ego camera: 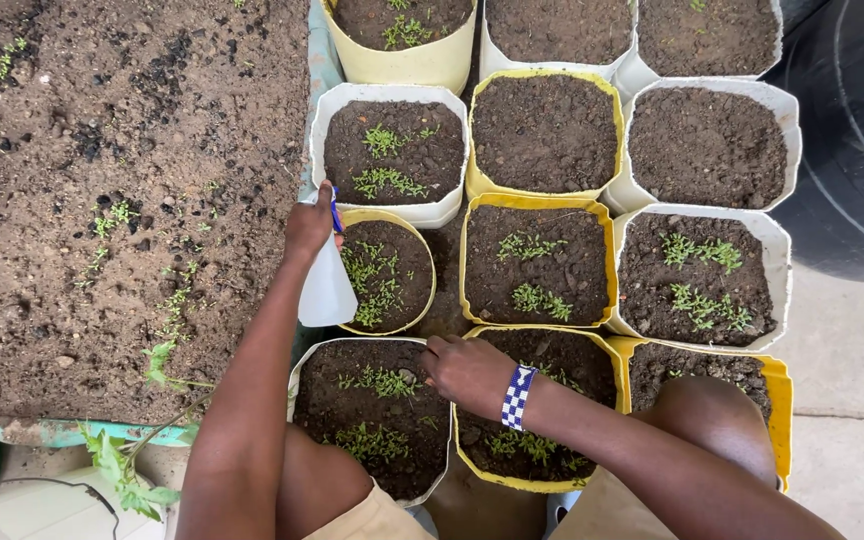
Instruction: Watering small seedlings in individual containers using a spray bottle.
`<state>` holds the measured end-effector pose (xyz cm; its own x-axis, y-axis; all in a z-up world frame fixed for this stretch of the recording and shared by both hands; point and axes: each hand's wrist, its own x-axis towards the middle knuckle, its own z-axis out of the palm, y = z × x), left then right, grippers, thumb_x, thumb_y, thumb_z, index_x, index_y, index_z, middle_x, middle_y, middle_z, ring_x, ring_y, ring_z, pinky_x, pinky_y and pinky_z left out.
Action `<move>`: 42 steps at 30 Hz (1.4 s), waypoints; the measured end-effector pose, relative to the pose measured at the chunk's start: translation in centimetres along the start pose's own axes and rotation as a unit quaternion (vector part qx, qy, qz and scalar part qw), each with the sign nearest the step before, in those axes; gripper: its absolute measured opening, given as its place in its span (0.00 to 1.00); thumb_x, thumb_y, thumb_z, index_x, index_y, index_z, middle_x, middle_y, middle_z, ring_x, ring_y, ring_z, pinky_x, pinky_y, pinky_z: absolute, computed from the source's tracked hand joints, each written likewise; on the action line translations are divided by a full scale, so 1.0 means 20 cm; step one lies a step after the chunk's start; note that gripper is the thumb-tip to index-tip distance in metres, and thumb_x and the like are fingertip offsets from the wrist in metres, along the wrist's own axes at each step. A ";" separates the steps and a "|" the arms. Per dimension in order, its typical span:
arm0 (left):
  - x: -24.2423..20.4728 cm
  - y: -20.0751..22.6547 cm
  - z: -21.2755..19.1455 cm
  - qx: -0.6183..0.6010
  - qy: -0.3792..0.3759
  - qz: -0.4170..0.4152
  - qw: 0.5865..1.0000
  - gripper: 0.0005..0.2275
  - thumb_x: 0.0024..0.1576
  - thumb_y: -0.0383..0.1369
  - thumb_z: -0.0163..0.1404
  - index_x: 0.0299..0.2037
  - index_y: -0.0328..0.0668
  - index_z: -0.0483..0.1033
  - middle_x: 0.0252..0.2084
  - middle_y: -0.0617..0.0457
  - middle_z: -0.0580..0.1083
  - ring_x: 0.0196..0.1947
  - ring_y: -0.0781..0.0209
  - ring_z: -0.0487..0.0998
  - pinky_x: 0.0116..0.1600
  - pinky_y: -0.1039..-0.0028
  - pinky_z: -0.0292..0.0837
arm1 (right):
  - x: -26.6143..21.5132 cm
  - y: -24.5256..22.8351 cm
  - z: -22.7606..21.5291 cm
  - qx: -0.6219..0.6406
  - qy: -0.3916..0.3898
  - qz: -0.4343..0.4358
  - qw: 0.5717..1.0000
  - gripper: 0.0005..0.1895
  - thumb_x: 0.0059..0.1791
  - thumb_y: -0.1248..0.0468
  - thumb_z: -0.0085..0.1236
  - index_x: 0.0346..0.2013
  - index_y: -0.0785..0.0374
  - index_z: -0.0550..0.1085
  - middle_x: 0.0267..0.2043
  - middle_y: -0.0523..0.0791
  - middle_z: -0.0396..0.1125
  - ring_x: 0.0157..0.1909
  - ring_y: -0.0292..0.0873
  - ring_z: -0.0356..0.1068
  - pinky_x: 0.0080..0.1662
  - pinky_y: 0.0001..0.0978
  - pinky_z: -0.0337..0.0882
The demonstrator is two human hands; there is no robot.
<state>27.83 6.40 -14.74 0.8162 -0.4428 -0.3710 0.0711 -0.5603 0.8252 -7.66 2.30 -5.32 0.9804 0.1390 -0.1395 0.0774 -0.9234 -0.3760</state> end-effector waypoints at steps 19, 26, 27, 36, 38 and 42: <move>0.04 -0.04 -0.04 -0.003 0.043 -0.039 0.998 0.31 0.64 0.57 0.40 0.27 0.33 0.79 0.23 0.46 0.77 0.16 0.55 0.78 0.26 0.65 0.77 | 0.00 -0.03 0.01 -0.020 -0.019 -0.014 1.000 0.15 0.51 0.59 0.60 0.37 0.71 0.75 0.41 0.53 0.67 0.43 0.53 0.71 0.40 0.46 0.74; 0.02 0.01 -0.01 -0.008 0.029 -0.049 0.998 0.31 0.64 0.57 0.38 0.26 0.35 0.79 0.22 0.48 0.78 0.17 0.57 0.79 0.27 0.66 0.79 | 0.01 -0.02 0.04 -0.013 -0.018 -0.032 0.999 0.14 0.51 0.59 0.60 0.37 0.71 0.74 0.40 0.53 0.67 0.41 0.52 0.71 0.40 0.45 0.75; 0.00 0.03 -0.01 -0.004 0.022 -0.047 0.999 0.31 0.64 0.57 0.38 0.26 0.36 0.80 0.22 0.49 0.78 0.17 0.57 0.79 0.27 0.66 0.79 | 0.02 -0.02 0.06 -0.006 -0.010 -0.035 0.999 0.15 0.51 0.59 0.60 0.36 0.72 0.74 0.39 0.53 0.67 0.41 0.52 0.72 0.39 0.44 0.74; 0.05 0.00 0.09 0.030 0.016 -0.053 0.998 0.33 0.65 0.58 0.40 0.28 0.30 0.79 0.22 0.46 0.78 0.17 0.56 0.80 0.27 0.66 0.79 | 0.01 -0.04 0.03 -0.026 -0.018 -0.032 0.999 0.14 0.50 0.59 0.61 0.35 0.71 0.74 0.39 0.53 0.67 0.40 0.51 0.72 0.38 0.43 0.75; 0.01 0.03 0.10 0.028 0.003 -0.045 0.999 0.32 0.64 0.59 0.40 0.29 0.31 0.79 0.21 0.48 0.78 0.17 0.56 0.80 0.26 0.66 0.79 | 0.01 -0.04 0.03 -0.022 -0.011 -0.037 0.999 0.14 0.50 0.60 0.61 0.35 0.71 0.75 0.39 0.52 0.67 0.41 0.51 0.72 0.38 0.44 0.75; -0.11 0.12 0.11 0.055 -0.040 -0.027 0.997 0.33 0.62 0.61 0.38 0.28 0.37 0.81 0.20 0.47 0.77 0.17 0.56 0.80 0.27 0.65 0.78 | 0.01 -0.04 0.03 -0.015 -0.005 -0.036 0.999 0.13 0.50 0.60 0.61 0.35 0.71 0.75 0.39 0.52 0.67 0.41 0.52 0.71 0.39 0.45 0.74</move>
<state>24.98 4.48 -13.01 0.7638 -0.4628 -0.4498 0.0463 -0.6558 0.7535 -7.69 3.23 -5.51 0.9702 0.2086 -0.1232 0.1529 -0.9216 -0.3568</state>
